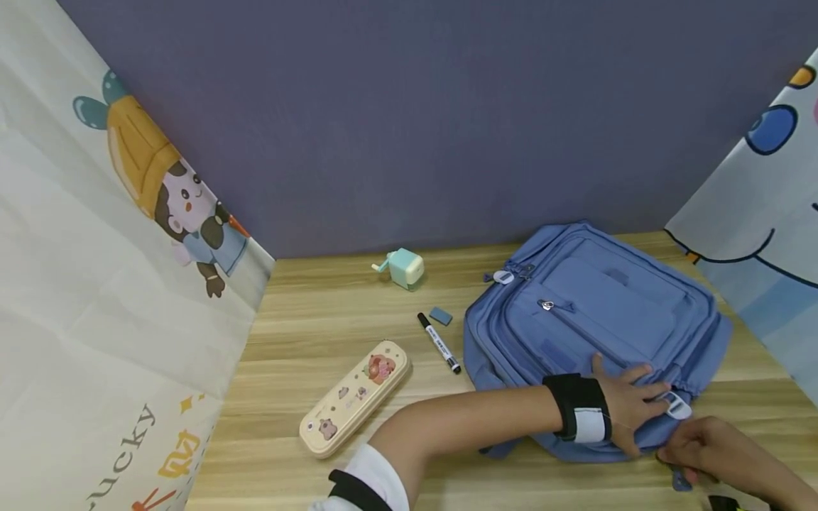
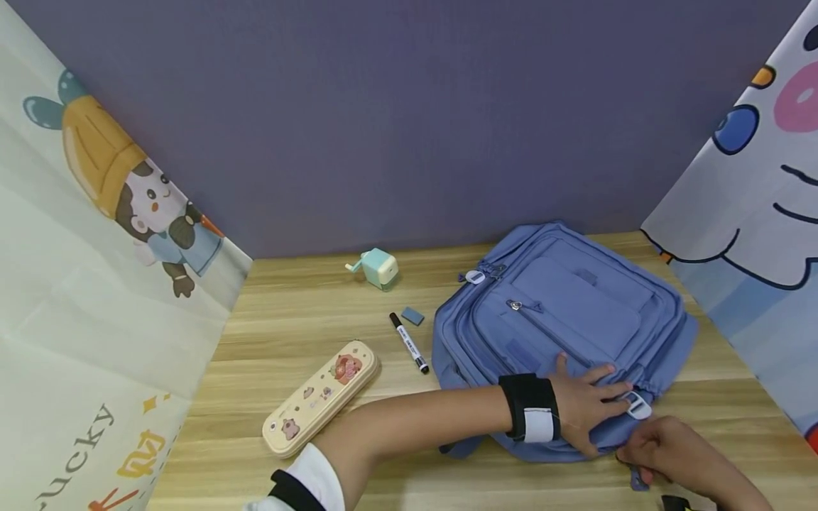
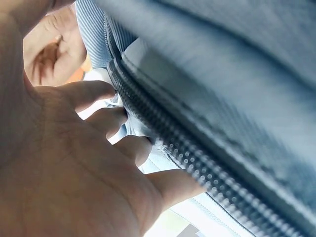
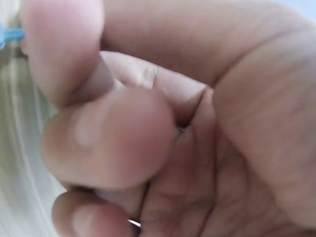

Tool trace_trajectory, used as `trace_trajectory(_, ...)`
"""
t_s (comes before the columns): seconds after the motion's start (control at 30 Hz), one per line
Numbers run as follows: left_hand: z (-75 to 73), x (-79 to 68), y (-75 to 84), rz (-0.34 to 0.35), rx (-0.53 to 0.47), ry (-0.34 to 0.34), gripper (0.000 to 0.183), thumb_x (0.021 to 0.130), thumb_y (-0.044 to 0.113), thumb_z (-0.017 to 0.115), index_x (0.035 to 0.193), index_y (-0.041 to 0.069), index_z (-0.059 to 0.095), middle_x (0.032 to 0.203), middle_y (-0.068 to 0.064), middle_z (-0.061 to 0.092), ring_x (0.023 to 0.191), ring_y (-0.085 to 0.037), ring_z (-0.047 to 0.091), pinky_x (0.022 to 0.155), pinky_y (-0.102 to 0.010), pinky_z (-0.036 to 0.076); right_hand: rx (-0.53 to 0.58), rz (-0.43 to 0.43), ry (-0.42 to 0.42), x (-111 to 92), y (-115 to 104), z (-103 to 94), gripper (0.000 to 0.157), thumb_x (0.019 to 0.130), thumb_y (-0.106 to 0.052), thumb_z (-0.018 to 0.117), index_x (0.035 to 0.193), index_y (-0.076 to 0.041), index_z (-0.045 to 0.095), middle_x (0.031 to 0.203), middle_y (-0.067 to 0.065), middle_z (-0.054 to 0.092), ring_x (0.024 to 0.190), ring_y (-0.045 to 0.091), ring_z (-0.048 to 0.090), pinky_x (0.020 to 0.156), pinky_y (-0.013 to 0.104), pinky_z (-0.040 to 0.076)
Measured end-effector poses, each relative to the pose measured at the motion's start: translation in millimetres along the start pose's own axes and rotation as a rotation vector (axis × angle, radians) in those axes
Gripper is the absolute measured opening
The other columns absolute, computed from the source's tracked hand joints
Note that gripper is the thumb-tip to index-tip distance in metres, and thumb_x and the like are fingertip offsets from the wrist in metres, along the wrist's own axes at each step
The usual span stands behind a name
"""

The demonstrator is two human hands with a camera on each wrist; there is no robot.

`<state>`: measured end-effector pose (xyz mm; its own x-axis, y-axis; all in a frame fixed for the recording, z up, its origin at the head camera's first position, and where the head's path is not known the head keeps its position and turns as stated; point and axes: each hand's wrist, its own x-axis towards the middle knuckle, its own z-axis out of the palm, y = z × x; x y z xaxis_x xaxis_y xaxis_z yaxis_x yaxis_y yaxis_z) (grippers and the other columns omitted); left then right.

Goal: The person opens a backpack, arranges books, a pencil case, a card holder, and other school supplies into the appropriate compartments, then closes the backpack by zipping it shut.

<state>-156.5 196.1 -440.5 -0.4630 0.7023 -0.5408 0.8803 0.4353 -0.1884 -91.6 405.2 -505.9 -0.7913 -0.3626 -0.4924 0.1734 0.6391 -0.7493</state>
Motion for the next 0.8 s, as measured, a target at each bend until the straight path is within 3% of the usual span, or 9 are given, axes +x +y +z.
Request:
trace_trajectory(0.2,-2.3,-2.7,-0.3,0.0,-0.002,0.0,0.09,0.097,0.079,0.048,0.164,0.056,-0.008,0.169,0.034,-0.023,0.161,0.002,-0.023,0.13,-0.051,0.014,0.008,-0.067,-0.013,-2,-6,16.0,0.026,0.107,-0.014,0.06,0.088,-0.001,0.073,0.066,-0.004,0.067,0.051,-0.001,0.043,0.045,0.028,0.041)
trace_trajectory(0.37,-1.1,-4.6,-1.1,0.011,-0.008,0.01,0.092,0.097,0.081,0.047,0.164,0.055,-0.01,0.17,0.033,-0.024,0.161,0.001,-0.023,0.13,-0.051,0.012,-0.011,-0.125,0.022,-1,-8,28.7,0.029,0.106,-0.013,0.064,0.081,-0.001,0.069,0.063,-0.006,0.066,0.05,-0.003,0.042,0.043,0.026,0.037)
trace_trajectory(0.5,1.2,-5.9,0.0,0.002,-0.001,0.039,0.094,0.095,0.083,0.047,0.165,0.054,-0.008,0.171,0.031,-0.023,0.162,0.001,-0.021,0.129,-0.05,0.014,0.024,-0.184,0.013,2,-7,32.4,0.026,0.106,-0.007,0.061,0.082,0.003,0.067,0.061,0.003,0.065,0.052,0.004,0.053,0.051,0.025,0.042)
trace_trajectory(0.67,3.6,-4.3,2.8,-0.011,0.032,0.087,0.092,0.095,0.083,0.046,0.167,0.051,-0.003,0.174,0.028,-0.018,0.163,-0.004,-0.018,0.128,-0.054,0.018,0.058,-0.134,-0.026,-1,-4,23.6,0.022,0.108,-0.01,0.058,0.098,0.004,0.071,0.064,0.001,0.064,0.059,0.012,0.063,0.061,0.026,0.049)
trace_trajectory(0.73,6.7,-3.8,4.3,0.029,0.05,0.151,0.088,0.096,0.082,0.047,0.169,0.049,0.009,0.178,0.021,-0.005,0.166,-0.009,-0.01,0.126,-0.057,0.024,0.069,-0.09,-0.039,-6,-3,19.5,0.022,0.109,-0.011,0.057,0.104,0.005,0.071,0.067,-0.005,0.063,0.058,0.009,0.059,0.059,0.029,0.048)
trace_trajectory(0.8,9.9,-3.8,7.8,0.089,0.06,0.223,0.08,0.097,0.079,0.049,0.167,0.048,0.024,0.178,0.017,0.008,0.165,-0.011,0.004,0.123,-0.053,0.032,0.094,-0.072,-0.057,-10,-3,17.1,0.023,0.11,-0.011,0.055,0.108,0.006,0.071,0.066,-0.005,0.059,0.057,0.007,0.055,0.057,0.031,0.046)
